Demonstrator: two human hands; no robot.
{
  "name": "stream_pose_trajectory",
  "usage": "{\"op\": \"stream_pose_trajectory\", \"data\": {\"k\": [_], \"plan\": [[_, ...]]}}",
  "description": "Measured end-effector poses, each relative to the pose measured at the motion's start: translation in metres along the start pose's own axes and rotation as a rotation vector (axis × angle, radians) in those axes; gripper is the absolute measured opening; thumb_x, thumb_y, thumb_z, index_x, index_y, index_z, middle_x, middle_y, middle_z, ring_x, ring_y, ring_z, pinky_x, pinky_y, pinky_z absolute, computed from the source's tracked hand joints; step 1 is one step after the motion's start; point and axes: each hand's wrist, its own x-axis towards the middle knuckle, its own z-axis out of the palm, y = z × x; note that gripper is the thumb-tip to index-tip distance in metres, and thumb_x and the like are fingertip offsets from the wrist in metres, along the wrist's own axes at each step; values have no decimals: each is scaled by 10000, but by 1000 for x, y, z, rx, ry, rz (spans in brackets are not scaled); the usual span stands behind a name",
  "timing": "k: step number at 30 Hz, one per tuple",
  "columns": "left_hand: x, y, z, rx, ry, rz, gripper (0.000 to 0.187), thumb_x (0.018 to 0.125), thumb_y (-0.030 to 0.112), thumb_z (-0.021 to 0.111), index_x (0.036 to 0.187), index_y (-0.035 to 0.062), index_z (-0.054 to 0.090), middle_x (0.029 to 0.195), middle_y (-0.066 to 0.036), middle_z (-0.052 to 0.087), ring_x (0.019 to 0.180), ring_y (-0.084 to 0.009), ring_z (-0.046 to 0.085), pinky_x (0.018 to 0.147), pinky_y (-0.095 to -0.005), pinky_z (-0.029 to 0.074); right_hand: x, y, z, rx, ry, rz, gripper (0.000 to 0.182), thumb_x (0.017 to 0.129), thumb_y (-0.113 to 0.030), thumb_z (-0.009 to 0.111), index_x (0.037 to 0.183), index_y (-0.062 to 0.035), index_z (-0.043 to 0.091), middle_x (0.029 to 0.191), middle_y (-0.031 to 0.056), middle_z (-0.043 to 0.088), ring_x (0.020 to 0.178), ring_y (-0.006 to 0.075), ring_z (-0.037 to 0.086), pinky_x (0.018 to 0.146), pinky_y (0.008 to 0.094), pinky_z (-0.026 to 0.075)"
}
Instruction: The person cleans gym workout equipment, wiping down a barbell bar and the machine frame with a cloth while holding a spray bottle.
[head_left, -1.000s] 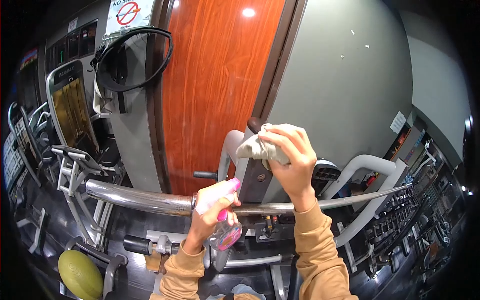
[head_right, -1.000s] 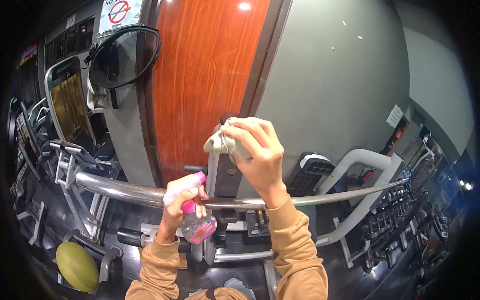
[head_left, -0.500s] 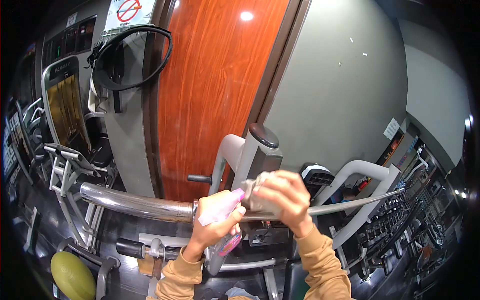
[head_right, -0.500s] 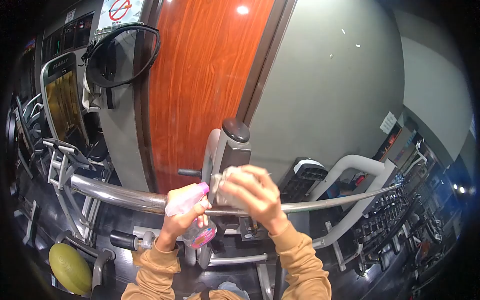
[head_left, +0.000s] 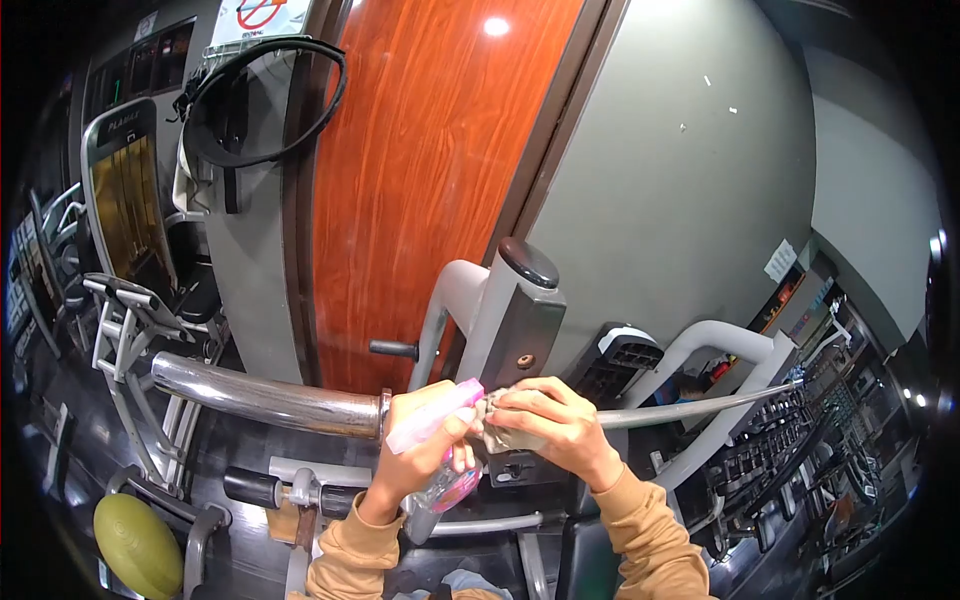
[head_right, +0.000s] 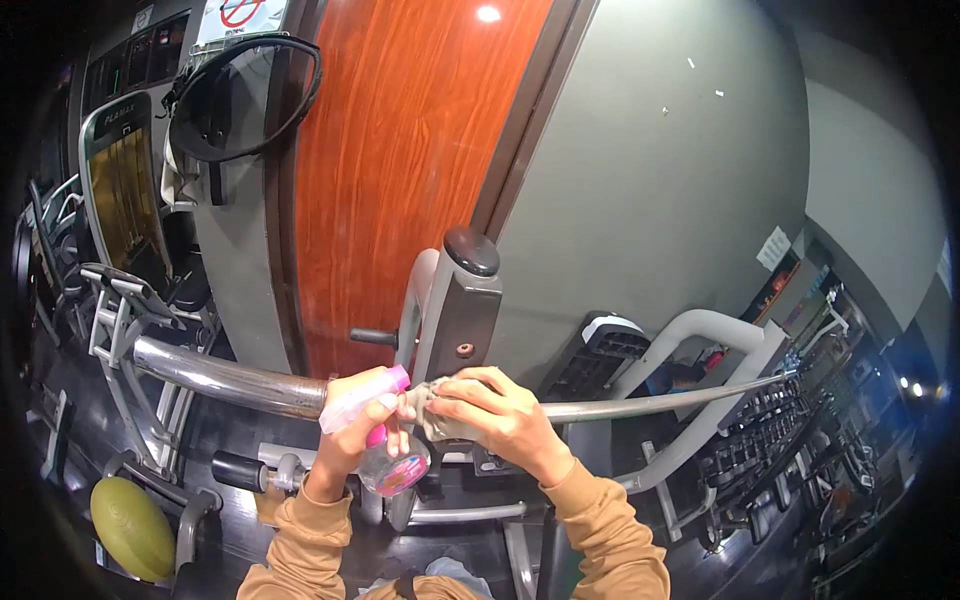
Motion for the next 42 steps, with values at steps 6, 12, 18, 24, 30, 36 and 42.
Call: {"op": "stream_pose_trajectory", "data": {"k": [6,12,18,24,30,36,42], "plan": [[0,4,-1,4,6,1,207,965,98,586,1010,-99,632,830,-124,668,538,-145,624,530,-275,528,39,-4,10,9,-51,-90,278,765,-106,676,1040,-102,710,1164,22,675,1078,227,653,858,336,589],[0,3,0,10,4,-2,204,967,89,589,1042,-96,628,836,-125,671,538,-140,623,517,-263,514,16,-4,-9,78,-46,-3,300,712,-85,736,1011,-110,731,1042,-2,717,1018,203,669,854,329,589],[1,0,-3,22,-25,-34,186,973,81,594,1009,-96,636,824,-119,668,535,-128,619,512,-251,508,-5,4,-40,45,-115,257,421,600,4,807,992,-145,777,1009,14,749,934,215,695,821,339,582],[3,3,-1,47,-49,-42,169,961,64,603,928,-97,640,808,-110,661,533,-121,622,499,-247,502,-1,7,-41,-29,107,204,409,603,-28,811,996,-137,777,998,19,738,965,242,686,830,353,579],[2,6,-1,77,-33,-60,155,946,42,607,966,-109,638,802,-109,653,532,-112,616,502,-249,506,14,2,-2,-41,341,115,396,604,-26,795,984,-140,783,1006,19,723,985,258,660,844,361,566],[3,7,-1,211,-59,-35,251,975,165,580,927,-81,602,812,-143,665,533,-173,640,507,-276,524,-9,-7,-15,62,87,202,412,585,-28,816,976,-153,773,1016,15,736,952,213,666,822,342,571],[-3,8,0,215,-68,-70,209,954,109,595,956,-98,627,796,-115,656,524,-130,622,493,-256,503,-34,-23,-41,242,292,517,461,556,68,754,990,-86,770,995,94,749,934,261,717,843,347,568]]}}
